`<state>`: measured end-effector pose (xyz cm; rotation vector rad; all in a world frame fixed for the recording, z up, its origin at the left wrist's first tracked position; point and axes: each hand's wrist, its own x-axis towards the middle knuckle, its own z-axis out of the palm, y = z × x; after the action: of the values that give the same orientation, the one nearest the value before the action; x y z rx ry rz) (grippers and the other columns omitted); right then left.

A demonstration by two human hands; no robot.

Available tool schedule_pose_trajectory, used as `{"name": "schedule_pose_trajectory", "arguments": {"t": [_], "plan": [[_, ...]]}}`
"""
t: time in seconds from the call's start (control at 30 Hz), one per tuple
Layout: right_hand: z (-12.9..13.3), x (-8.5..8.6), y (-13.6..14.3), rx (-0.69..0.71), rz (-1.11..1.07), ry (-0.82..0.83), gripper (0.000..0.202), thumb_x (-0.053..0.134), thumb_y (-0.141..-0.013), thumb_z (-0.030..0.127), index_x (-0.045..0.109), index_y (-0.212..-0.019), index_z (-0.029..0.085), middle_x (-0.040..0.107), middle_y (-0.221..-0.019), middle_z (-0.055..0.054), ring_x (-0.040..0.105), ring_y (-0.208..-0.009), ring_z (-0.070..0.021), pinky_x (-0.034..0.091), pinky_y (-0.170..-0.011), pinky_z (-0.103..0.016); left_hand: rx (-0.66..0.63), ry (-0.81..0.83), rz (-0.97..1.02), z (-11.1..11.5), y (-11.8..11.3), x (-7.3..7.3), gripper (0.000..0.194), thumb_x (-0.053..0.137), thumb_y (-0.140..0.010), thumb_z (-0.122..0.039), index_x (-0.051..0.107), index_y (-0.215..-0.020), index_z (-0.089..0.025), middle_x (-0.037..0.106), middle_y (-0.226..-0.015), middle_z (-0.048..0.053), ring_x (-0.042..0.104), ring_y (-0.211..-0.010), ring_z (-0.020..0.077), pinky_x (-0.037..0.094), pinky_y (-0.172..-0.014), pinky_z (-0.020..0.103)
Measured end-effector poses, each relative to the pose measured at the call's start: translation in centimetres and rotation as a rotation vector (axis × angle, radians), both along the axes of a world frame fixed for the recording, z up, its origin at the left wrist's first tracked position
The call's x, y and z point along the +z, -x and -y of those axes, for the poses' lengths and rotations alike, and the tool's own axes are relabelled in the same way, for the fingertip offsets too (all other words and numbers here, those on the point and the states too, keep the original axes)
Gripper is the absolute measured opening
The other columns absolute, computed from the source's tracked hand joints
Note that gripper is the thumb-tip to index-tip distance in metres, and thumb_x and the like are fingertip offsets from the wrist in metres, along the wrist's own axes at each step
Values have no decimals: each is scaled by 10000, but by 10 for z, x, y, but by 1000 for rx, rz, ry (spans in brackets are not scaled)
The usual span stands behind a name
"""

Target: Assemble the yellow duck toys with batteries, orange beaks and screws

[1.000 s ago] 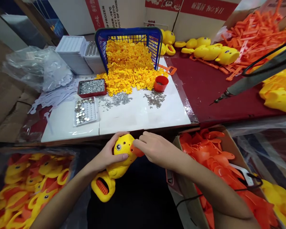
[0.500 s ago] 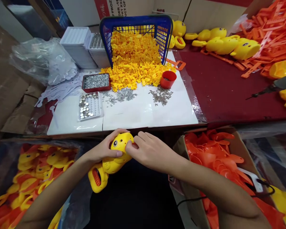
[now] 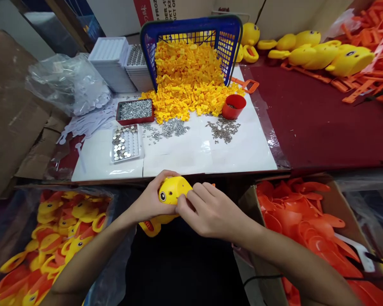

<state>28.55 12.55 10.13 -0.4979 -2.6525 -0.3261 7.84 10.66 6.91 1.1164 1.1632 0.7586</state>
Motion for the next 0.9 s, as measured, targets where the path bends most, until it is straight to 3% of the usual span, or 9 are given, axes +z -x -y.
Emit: {"name": "schedule_pose_trajectory", "arguments": {"t": [0.1,0.2,0.33,0.43,0.5,0.57,0.67,0.83,0.9], "plan": [[3,2,0,60,-52,18,182,464,-974,91,642,-967,126,620,-692,-43,520,-672,-180,442,-644,-338,76,-154,-69,11,2,-1,648,908,-569,-279,566,-1116,-223,660,-966,-4,639,-800,159,556,-714,274],[4,5,-1,63,-224,185,161,507,-949,86,640,-1027,133,691,-861,-82,603,-838,-196,525,-773,-346,150,-528,-228,26,8,0,662,893,-652,-284,545,-1213,-248,676,-1102,56,694,-953,219,595,-813,349],[1,7,-3,-131,-382,705,309,501,-946,95,601,-1226,179,647,-1316,-151,612,-1243,-225,569,-986,-397,172,-1126,-572,47,17,5,610,856,-703,-175,545,-1225,-232,590,-1345,167,644,-1190,320,605,-904,506],[-3,4,2,-132,-435,1124,300,479,-985,136,624,-1242,194,726,-1252,-97,704,-1149,-171,610,-947,-312,155,-1361,-764,55,18,7,450,812,-671,-85,603,-1044,-228,559,-1404,161,614,-1241,385,624,-849,565],[-4,-1,7,-101,-521,1271,255,487,-997,144,680,-1151,206,785,-1114,-44,753,-1026,-140,624,-899,-257,147,-1406,-799,56,18,5,391,771,-675,-64,609,-985,-240,558,-1412,142,604,-1257,402,632,-821,576],[0,-6,12,-98,-641,1271,247,501,-996,137,703,-1117,210,799,-1071,-30,764,-1000,-133,627,-889,-237,157,-1430,-814,58,19,4,374,740,-688,-63,605,-976,-260,572,-1395,113,596,-1273,395,637,-820,577],[9,-10,18,-87,-764,1107,269,522,-981,100,698,-1151,211,797,-1087,-46,768,-996,-136,633,-890,-237,184,-1422,-793,64,24,8,384,706,-695,-68,604,-979,-306,595,-1365,54,594,-1279,371,631,-849,580],[13,-4,23,101,-738,863,406,504,-929,8,624,-1288,156,778,-1126,-127,742,-1085,-178,633,-924,-307,170,-1093,-690,77,35,14,531,700,-703,-85,631,-1094,-437,629,-1310,9,616,-1240,371,587,-910,617],[7,2,25,108,-706,862,399,500,-928,21,632,-1278,159,778,-1121,-123,747,-1061,-182,635,-895,-307,214,-1162,-636,73,38,8,522,741,-692,-127,634,-1120,-406,605,-1352,30,624,-1218,375,592,-897,608]]}}
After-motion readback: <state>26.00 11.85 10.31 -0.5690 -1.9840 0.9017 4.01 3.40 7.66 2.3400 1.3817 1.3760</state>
